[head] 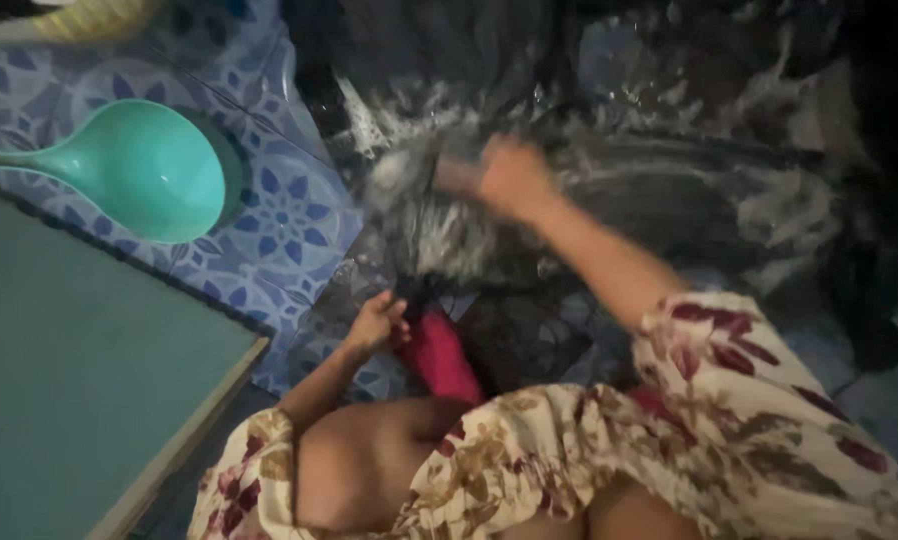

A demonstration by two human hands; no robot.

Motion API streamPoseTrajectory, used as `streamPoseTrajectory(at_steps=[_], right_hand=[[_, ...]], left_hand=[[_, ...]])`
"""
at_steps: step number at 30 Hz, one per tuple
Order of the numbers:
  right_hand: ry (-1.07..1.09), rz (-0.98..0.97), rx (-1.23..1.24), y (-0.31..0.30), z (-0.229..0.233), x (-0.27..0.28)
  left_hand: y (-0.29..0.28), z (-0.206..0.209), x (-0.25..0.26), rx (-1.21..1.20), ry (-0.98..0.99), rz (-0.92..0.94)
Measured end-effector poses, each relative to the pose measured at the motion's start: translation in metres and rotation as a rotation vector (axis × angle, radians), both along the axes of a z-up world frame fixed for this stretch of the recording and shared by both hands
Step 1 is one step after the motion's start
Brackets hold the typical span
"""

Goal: The person washes a pair of black pants by hand on a tiled floor, scrubbing the fabric with a blue brush, applying soap, and pouring water from a light-blue scoop.

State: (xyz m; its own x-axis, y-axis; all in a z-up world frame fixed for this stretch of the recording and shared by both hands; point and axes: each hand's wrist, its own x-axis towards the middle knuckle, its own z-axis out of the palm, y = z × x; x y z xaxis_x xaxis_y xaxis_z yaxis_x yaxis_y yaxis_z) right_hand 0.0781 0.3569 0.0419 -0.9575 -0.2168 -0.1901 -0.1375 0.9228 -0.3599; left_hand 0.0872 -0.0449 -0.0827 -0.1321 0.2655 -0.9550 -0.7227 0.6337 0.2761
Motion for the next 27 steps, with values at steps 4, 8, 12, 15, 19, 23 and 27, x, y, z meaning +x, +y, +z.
streamPoseTrajectory(at_steps=[4, 8, 12, 15, 19, 23, 27], right_hand=[[0.058, -0.282, 0.037, -0.053, -0.002, 0.010], [0.005, 0.227, -0.194, -0.095, 0.013, 0.019], [0.280, -0.403, 0.055, -0.078, -0.032, -0.016], [-0.156, 0.070, -0.013, -0.117, -0.033, 0.003], [0.261, 0.219, -0.154, -0.106, -0.008, -0.002], [0.141, -0.193, 0.048, -0.123, -0.026, -0.011], [0.085, 0.237, -0.173, -0.112, -0.003, 0.039]], left_hand=[[-0.023, -0.034, 0.016, 0.158, -0.084, 0.224], [0.010, -0.054, -0.013, 0.255, -0.026, 0.236], [-0.017, -0.063, 0.009, 0.314, 0.048, 0.180], [-0.016, -0.054, 0.000, 0.271, 0.079, 0.035], [-0.001, -0.022, 0.015, 0.240, 0.220, -0.082], [-0.010, -0.024, 0.013, 0.462, 0.145, 0.181], [0.012, 0.007, -0.008, 0.279, 0.313, -0.129]])
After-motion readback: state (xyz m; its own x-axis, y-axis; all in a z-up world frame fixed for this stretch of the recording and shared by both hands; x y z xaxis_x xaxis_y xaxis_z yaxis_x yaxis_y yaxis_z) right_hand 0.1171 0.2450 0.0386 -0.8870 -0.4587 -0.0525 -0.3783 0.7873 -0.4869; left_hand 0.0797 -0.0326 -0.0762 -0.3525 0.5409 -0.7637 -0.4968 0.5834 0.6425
